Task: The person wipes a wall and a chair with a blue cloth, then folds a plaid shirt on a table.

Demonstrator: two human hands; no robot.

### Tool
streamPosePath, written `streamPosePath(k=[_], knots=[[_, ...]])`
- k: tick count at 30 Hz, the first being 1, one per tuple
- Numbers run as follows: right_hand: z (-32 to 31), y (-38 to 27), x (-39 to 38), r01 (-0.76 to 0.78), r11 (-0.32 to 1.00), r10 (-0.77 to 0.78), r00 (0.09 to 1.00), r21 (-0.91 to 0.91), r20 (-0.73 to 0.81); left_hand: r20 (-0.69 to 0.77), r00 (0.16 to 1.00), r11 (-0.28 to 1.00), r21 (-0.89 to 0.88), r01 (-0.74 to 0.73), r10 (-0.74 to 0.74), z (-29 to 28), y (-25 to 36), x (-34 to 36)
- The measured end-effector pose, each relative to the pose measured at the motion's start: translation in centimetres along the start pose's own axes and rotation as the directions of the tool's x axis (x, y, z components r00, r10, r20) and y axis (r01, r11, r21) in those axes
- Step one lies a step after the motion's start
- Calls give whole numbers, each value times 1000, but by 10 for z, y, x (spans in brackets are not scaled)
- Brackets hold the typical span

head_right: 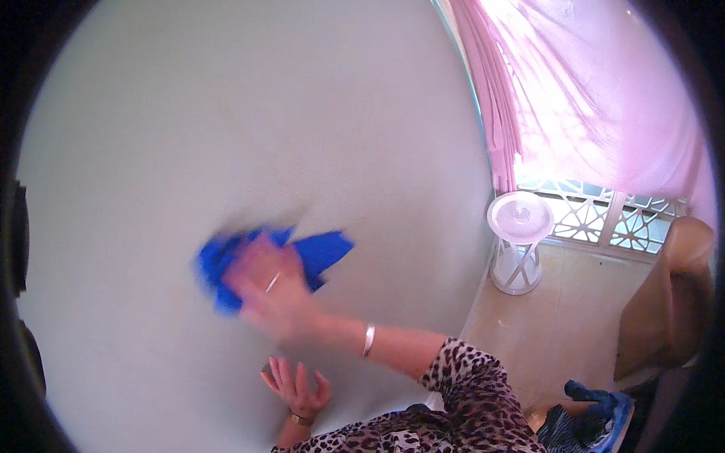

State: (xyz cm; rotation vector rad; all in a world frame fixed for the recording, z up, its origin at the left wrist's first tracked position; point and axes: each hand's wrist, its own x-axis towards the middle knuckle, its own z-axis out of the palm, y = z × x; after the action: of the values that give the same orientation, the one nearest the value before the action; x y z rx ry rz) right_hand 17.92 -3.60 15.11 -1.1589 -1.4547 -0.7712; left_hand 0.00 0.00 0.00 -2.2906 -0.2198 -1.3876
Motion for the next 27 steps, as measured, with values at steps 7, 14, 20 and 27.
streamPosePath(k=[7,14,20,27], knots=[[-18,29,110,81,996,-72,982,43,-175,45,999,999,33,-16,14,-13,-16,-12],[-63,179,117,-467,877,471,795,111,-382,-44,999,1000,-22,4,-5,-1,-4,4],[16,7,-77,-14,998,8,994,54,109,-71,997,999,-18,32,-34,-15,-10,1],[16,112,-140,-319,939,334,935,132,-119,127,985,982,162,99,-120,-7,15,23]])
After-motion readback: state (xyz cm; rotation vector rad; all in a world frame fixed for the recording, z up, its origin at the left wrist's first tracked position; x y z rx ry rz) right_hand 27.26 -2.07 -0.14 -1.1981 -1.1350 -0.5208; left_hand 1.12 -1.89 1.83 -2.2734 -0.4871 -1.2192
